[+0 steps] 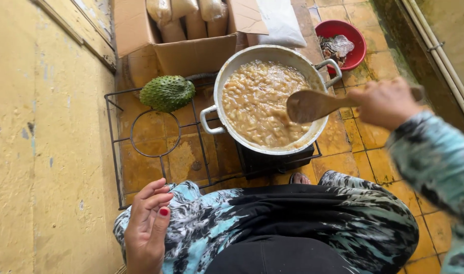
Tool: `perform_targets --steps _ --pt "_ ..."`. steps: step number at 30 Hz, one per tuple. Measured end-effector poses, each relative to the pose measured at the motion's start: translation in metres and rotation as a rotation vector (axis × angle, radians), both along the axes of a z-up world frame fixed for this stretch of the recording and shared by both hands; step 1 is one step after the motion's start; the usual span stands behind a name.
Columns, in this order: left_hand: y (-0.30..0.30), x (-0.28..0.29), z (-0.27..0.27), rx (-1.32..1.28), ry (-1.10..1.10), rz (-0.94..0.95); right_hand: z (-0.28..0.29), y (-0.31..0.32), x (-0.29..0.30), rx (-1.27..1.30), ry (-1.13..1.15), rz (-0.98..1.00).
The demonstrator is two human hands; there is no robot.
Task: Stirring a thick mixture in a pot on a floor-level stove using a wooden spoon
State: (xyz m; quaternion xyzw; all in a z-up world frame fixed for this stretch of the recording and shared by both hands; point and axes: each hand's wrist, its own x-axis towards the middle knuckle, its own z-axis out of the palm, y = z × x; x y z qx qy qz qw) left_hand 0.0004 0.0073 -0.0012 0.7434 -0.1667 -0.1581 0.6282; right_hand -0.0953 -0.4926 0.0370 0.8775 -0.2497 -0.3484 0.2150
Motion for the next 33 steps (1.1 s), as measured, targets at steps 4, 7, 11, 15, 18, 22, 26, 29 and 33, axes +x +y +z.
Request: perform_targets --steps 4,7,11,15,18,22,26,29,33 --pt "-0.007 0.001 -0.001 0.011 -0.036 0.006 0.035 -0.028 0.027 0.029 0.037 -0.152" --pt "-0.013 0.003 -0.004 0.013 -0.038 0.008 0.037 -0.048 0.047 0.001 0.201 -0.128" --pt "-0.017 0.005 -0.008 0.003 -0.059 0.011 -0.001 -0.106 0.061 0.113 0.258 -0.198" --pt "-0.014 0.007 -0.017 -0.017 -0.081 0.026 -0.036 -0.126 0.054 0.486 0.165 -0.638" --pt "-0.01 0.009 -0.022 -0.039 -0.117 0.023 -0.043 -0.111 0.05 0.563 0.128 -0.785" --pt "-0.009 0.011 -0.023 -0.025 -0.126 0.026 -0.095 -0.123 0.035 0.729 0.142 -0.748" --pt "-0.008 0.01 -0.022 -0.024 -0.109 0.036 -0.05 -0.097 0.052 0.753 0.121 -0.731" --pt "-0.004 0.009 -0.024 -0.025 -0.109 0.047 -0.034 -0.117 0.057 0.627 0.12 -0.704" --pt "-0.007 0.008 -0.018 -0.021 -0.094 0.046 -0.031 -0.122 0.062 0.566 0.146 -0.715"
